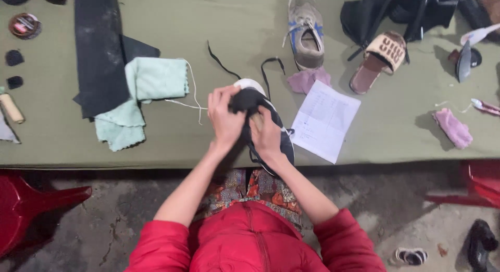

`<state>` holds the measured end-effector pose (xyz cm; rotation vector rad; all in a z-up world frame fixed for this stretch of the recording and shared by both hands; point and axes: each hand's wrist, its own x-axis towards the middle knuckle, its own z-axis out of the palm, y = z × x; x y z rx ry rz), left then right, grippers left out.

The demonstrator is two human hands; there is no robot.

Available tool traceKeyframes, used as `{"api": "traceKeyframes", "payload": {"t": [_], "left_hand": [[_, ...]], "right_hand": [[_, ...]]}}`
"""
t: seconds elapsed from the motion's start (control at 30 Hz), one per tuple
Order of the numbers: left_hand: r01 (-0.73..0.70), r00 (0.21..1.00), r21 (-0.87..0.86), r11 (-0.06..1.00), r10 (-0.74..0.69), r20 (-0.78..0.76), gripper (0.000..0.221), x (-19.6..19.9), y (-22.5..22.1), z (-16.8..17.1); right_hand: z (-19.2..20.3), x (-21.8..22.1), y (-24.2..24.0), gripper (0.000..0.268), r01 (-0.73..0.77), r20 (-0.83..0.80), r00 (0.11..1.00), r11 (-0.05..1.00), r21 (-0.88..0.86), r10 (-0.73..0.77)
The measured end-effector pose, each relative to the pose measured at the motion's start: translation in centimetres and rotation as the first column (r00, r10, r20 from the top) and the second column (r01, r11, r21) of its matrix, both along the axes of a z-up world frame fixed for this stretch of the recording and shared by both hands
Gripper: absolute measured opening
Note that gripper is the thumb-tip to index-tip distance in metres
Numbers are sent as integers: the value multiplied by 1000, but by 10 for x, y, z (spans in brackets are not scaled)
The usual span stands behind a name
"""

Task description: Manually stitching the upper part of a sneaker to its sole using a needle and thread on a repair bench.

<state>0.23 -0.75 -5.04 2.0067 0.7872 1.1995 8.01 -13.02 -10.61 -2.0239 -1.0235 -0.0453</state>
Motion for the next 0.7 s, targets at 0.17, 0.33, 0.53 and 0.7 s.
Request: {"api": "traceKeyframes", "payload": {"t": [0.17,0.33,0.53,0.7], "left_hand": [[20,962,272,962,-93,257,57,-42,-41,54],[-81,922,440,894,-101,375,44,-57,-58,64],[-104,927,473,875,-87,365,44,-54,-51,61],[-167,959,548,819,6,282,38,-52,-40,75]], "right_hand": [[7,-9,-14,40,17,357,927,963,268,-115],[37,-15,-8,35,-9,393,909,937,349,-137],[32,-16,-5,31,-21,416,900,941,336,-128],[23,-13,-6,27,-6,428,893,945,328,-143]]}}
